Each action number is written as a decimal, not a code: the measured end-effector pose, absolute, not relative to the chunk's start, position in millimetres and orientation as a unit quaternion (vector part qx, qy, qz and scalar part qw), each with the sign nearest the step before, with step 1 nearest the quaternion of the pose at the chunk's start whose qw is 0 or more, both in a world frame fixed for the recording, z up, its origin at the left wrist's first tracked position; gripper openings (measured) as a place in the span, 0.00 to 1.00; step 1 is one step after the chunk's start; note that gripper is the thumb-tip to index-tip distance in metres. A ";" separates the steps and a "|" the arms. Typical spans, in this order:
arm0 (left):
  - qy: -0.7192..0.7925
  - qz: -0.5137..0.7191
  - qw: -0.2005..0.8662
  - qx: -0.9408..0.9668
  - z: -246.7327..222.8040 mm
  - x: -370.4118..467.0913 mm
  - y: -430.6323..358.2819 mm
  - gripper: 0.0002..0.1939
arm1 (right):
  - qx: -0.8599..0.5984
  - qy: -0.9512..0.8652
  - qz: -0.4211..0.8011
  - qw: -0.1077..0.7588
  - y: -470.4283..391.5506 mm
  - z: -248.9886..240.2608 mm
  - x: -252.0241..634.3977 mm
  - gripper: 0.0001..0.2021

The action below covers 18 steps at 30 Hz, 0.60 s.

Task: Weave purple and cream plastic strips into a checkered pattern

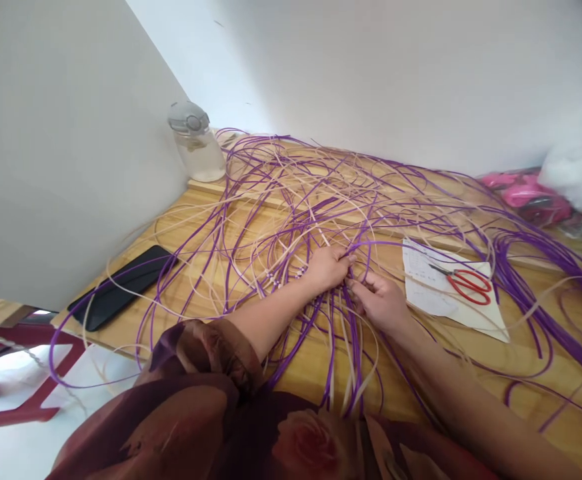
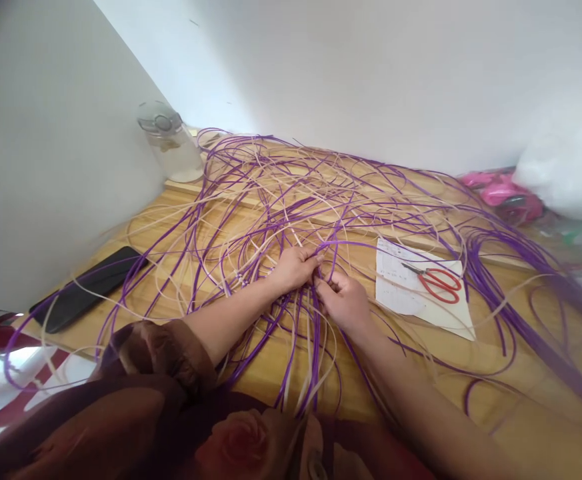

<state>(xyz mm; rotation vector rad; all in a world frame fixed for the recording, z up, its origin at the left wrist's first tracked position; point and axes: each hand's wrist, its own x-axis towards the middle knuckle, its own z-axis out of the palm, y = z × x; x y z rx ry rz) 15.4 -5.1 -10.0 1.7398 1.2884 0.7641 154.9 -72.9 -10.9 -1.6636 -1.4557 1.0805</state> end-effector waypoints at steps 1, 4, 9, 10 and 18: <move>0.505 0.292 0.427 0.691 -9.6 16.1 -4.5 0.17 | -0.639 -0.555 0.416 0.332 -74.8 -10.4 154.8 0.18; 0.472 0.239 0.539 0.656 -4.1 14.4 -0.7 0.16 | -0.637 -0.529 0.460 0.320 -78.2 -6.1 156.9 0.19; 0.481 0.236 0.623 0.570 33.4 -28.2 4.0 0.09 | -0.685 -0.534 0.442 0.222 -82.2 1.2 181.2 0.21; 0.497 0.268 0.603 0.564 43.8 -43.8 1.2 0.08 | -0.702 -0.553 0.409 0.185 -83.7 2.4 188.8 0.23; 0.485 0.545 0.523 0.440 44.6 -108.2 -87.7 0.17 | -0.601 -0.768 0.022 0.221 -110.3 35.4 198.9 0.20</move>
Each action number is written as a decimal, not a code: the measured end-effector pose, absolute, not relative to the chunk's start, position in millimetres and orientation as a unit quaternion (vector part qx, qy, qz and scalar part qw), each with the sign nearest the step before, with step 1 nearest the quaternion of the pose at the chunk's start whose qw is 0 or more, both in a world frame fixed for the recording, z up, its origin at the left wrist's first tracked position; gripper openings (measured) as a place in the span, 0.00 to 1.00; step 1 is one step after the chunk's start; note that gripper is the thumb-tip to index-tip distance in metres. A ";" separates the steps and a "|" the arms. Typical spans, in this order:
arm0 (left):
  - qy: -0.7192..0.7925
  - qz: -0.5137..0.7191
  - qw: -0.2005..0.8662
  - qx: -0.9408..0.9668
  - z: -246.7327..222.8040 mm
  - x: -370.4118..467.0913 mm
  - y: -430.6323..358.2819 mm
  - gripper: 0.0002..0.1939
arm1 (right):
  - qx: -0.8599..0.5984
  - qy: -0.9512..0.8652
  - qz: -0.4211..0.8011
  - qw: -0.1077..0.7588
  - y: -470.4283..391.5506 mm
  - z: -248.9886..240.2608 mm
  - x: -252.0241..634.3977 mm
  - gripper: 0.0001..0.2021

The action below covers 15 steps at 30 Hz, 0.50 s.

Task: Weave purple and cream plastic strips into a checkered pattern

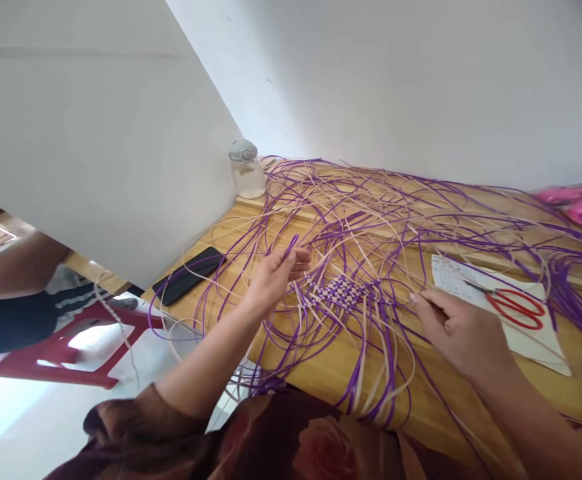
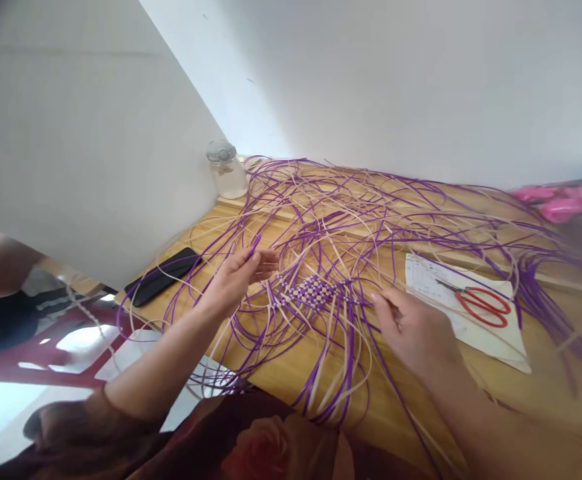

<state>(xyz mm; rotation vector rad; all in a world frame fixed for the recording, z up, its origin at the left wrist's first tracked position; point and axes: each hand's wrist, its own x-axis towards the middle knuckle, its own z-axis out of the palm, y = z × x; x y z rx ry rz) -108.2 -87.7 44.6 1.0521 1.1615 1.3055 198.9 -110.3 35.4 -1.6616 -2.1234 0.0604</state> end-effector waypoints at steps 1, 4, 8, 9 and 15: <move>0.477 0.567 0.522 0.422 32.9 -103.6 -97.5 0.18 | -0.555 -0.792 0.041 0.253 -112.2 37.3 192.0 0.19; 0.468 0.602 0.513 0.395 1.0 -88.3 -112.8 0.19 | -0.485 -0.836 0.127 0.225 -110.1 28.1 177.0 0.23; 0.446 0.634 0.543 0.324 -14.4 -84.7 -110.6 0.20 | -0.566 -0.779 0.179 0.205 -102.4 0.9 184.8 0.25; 0.441 0.639 0.548 0.311 -13.7 -86.0 -109.0 0.20 | -0.584 -0.752 0.205 0.225 -101.8 -3.4 189.4 0.24; 0.442 0.656 0.506 0.343 -6.2 -83.3 -99.5 0.18 | -0.511 -0.474 0.486 0.527 -97.0 5.4 195.3 0.22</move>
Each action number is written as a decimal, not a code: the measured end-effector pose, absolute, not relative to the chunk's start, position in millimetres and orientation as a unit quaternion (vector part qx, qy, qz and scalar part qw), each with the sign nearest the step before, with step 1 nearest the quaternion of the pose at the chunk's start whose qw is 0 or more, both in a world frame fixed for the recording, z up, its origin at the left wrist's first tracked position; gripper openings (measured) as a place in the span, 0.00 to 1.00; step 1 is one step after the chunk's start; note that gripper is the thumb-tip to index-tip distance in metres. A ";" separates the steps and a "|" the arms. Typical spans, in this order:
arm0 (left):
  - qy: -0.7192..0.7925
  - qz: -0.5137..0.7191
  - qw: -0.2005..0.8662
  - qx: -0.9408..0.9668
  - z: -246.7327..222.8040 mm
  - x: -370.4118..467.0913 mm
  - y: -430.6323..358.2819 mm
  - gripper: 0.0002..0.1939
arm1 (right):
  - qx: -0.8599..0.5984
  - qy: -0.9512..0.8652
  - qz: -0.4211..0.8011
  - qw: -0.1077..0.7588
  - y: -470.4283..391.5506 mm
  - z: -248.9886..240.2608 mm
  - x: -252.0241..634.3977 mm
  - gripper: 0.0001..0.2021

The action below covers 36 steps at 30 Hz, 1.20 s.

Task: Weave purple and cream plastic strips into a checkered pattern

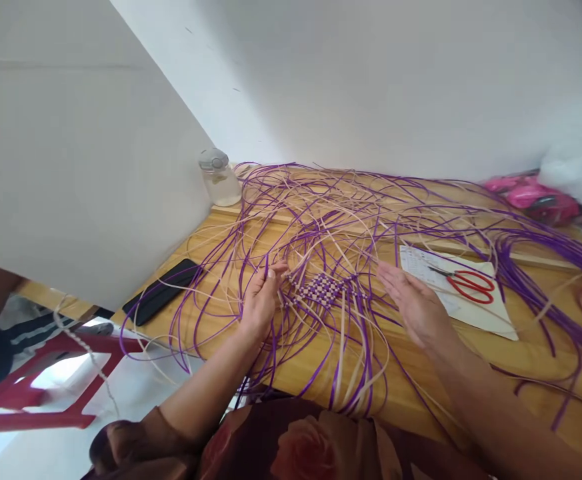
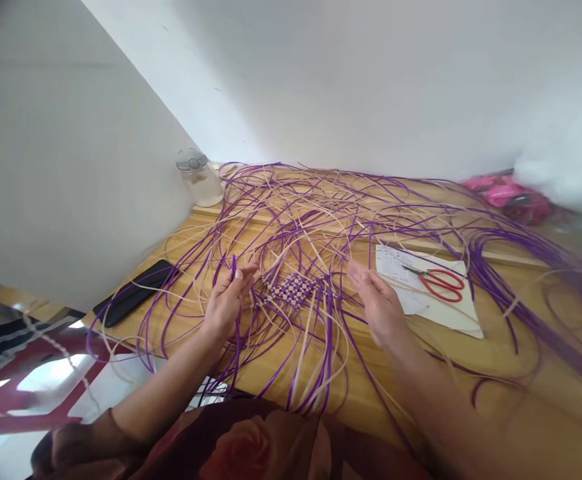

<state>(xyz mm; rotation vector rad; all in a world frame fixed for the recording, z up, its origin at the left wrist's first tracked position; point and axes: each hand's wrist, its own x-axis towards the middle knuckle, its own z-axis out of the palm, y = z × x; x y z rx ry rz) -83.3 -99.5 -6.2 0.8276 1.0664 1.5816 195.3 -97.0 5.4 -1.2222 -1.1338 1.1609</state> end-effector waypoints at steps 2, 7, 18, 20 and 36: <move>0.445 0.650 0.492 0.371 -8.9 -79.7 -95.0 0.18 | -0.457 -0.417 0.539 0.571 -91.4 10.3 186.6 0.22; 0.433 0.639 0.495 0.398 -19.7 -75.6 -88.3 0.16 | -0.446 -0.442 0.540 0.561 -80.3 -4.3 162.5 0.34; 0.423 0.670 0.526 0.309 -20.3 -78.1 -83.1 0.17 | -0.456 -0.455 0.538 0.544 -82.4 -22.4 161.6 0.42; 0.421 0.668 0.528 0.312 -20.8 -78.5 -82.8 0.18 | -0.457 -0.451 0.536 0.548 -82.4 -23.0 161.8 0.40; 0.422 0.669 0.527 0.311 -21.1 -77.9 -81.4 0.18 | -0.465 -0.465 0.523 0.543 -82.2 -26.5 162.0 0.38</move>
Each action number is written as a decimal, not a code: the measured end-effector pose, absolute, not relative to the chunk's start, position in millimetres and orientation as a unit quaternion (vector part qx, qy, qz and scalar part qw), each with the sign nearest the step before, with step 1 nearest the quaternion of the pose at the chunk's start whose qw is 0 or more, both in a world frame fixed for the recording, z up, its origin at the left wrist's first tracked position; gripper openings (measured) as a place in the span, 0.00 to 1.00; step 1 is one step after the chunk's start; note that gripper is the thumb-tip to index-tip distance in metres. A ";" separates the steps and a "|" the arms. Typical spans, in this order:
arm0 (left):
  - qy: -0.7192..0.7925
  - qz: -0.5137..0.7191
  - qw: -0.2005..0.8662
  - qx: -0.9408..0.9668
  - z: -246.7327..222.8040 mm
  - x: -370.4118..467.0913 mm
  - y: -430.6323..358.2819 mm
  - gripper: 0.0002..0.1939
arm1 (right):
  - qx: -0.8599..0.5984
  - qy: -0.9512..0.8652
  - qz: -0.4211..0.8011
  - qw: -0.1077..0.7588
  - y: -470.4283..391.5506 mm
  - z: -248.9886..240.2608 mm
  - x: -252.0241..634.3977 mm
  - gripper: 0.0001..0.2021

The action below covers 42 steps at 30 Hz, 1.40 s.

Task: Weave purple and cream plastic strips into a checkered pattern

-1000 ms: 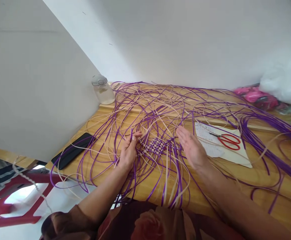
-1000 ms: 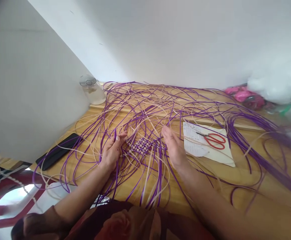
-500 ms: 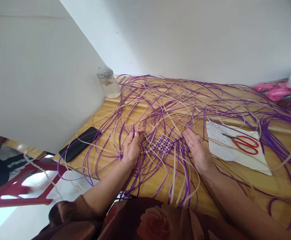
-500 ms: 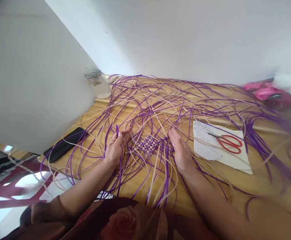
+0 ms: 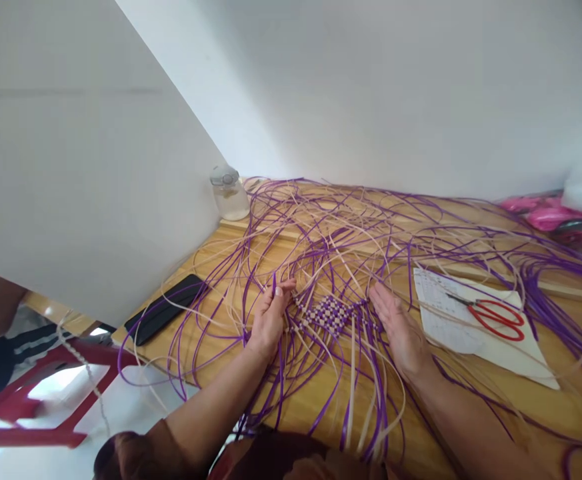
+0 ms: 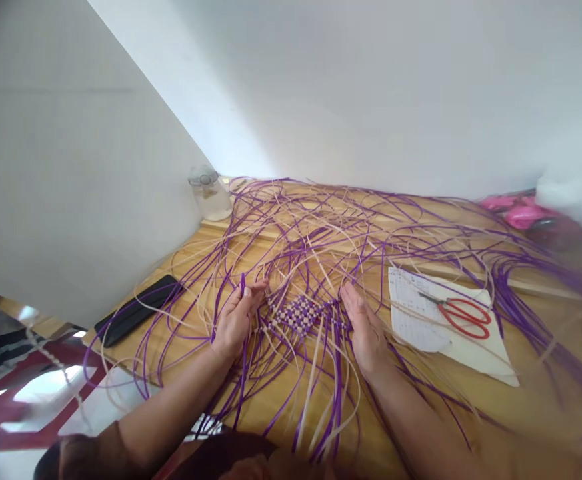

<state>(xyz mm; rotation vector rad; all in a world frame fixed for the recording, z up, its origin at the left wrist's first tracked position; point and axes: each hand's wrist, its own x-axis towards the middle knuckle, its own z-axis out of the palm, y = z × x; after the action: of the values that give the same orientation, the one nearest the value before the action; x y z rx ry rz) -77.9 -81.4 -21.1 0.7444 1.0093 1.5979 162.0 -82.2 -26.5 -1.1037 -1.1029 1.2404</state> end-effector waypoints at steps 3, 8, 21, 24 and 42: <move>0.427 0.666 0.524 0.316 -24.5 -78.0 -79.4 0.19 | -0.466 -0.457 0.532 0.539 -81.2 -29.2 164.1 0.38; 0.434 0.658 0.513 0.339 -31.1 -79.2 -77.0 0.21 | -0.461 -0.464 0.534 0.536 -78.4 -36.4 167.7 0.37; 0.441 0.648 0.511 0.352 -28.5 -79.8 -73.0 0.23 | -0.469 -0.454 0.511 0.559 -78.0 -31.8 165.0 0.37; 0.453 0.646 0.499 0.359 -15.6 -79.4 -80.3 0.23 | -0.489 -0.433 0.520 0.550 -76.0 -21.0 173.7 0.34; 0.335 0.327 0.714 0.520 36.2 -9.3 -159.1 0.21 | -0.439 -0.512 0.603 0.426 -151.3 50.1 145.0 0.20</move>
<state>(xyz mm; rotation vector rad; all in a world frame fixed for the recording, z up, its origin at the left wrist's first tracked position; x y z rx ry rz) -9.3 -159.1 36.2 1.1512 0.7431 0.7242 145.0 -151.3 50.1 -1.0988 -1.2810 1.5067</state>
